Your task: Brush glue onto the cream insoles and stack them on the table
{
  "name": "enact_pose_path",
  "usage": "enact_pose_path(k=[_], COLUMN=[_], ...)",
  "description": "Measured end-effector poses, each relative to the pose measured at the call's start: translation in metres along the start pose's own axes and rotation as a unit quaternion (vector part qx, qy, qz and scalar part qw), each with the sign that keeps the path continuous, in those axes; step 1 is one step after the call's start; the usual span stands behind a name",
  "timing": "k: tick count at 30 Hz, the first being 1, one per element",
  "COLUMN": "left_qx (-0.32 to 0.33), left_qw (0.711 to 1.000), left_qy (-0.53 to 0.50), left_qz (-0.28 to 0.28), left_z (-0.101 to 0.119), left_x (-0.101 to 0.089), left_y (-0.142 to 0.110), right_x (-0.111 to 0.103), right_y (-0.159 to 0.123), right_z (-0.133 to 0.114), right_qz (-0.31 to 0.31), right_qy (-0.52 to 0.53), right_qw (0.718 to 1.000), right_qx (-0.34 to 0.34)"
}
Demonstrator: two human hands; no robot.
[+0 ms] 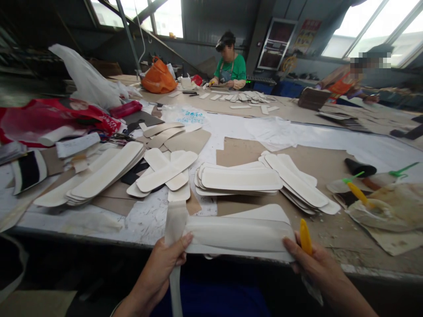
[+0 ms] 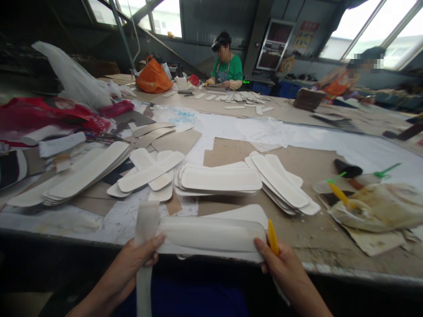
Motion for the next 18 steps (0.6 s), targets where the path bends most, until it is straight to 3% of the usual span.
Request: enact_pose_path(k=[7, 14, 18], left_qx=[-0.107, -0.079, -0.046], left_qw=[0.99, 0.996, 0.998], left_qy=[-0.078, -0.033, 0.035], left_qz=[-0.051, -0.021, -0.006], left_z=[-0.008, -0.003, -0.003], left_x=[-0.005, 0.002, 0.007], left_y=[0.004, 0.002, 0.004], right_x=[0.008, 0.012, -0.002], right_y=[-0.007, -0.003, -0.004], right_z=[-0.002, -0.002, -0.002], right_qz=[-0.079, -0.084, -0.065], right_qy=[0.233, 0.253, 0.26], right_qw=[0.969, 0.964, 0.963], right_qx=[0.004, 0.006, 0.008])
Point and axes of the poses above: each hand's wrist, its own y-axis towards the middle knuckle, its own x-axis out of the palm, z = x × y, the point moved 3 cm from there along y, towards the middle knuckle, and after that the axes turned 10 degrees about -y, right-handed, at the moved point
